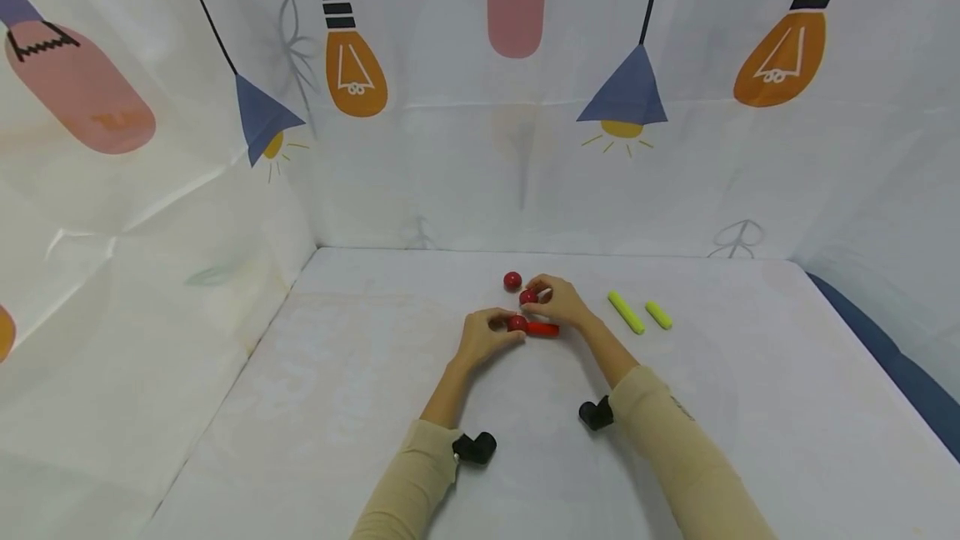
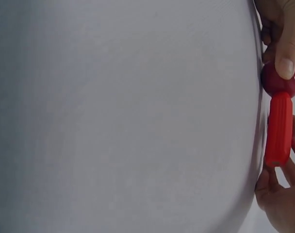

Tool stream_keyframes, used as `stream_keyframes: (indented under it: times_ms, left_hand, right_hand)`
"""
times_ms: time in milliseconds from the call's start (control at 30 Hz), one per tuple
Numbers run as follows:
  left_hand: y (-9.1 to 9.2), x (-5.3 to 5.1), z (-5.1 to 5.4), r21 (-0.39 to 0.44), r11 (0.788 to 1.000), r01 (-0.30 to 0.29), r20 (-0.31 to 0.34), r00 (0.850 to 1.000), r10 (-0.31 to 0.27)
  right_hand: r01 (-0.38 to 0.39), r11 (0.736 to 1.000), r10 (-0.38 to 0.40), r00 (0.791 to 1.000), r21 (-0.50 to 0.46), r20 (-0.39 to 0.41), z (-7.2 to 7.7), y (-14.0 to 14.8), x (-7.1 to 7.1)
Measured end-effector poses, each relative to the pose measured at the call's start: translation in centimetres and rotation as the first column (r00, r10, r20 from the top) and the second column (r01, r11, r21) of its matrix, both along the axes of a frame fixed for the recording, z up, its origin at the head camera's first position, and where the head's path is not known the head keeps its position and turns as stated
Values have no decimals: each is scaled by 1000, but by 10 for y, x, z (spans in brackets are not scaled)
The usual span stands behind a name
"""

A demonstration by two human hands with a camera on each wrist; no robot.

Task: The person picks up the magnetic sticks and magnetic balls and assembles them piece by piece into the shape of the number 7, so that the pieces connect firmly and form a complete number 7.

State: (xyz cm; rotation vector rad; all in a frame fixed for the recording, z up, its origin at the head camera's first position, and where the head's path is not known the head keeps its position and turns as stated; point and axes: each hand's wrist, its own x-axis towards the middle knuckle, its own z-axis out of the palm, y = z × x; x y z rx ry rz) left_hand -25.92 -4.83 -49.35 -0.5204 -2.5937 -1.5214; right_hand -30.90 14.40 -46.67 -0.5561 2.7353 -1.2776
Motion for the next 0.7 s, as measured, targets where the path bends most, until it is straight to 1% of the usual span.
stream_keyframes:
  times_ms: [167,333,467,700]
  left_hand:
    - [1,-1,-1,-1,1000,-6,22,1000,6]
    - [0,-1,0,-3,1000,-5,22,1000,5]
    - [0,-1,0,-1,1000,-3,29,1000,3]
    - [0,0,1,-16,1000,-7,35,999,7]
  right_hand:
    - [25,998,-24,1000,-59,16,1,11,4]
    - [40,995,-35,998,-94,54,0,22,7]
    - [51,993,-42,995,-102,89,0,30,11]
    - [60,994,-46,989,-94,144,6,40,21]
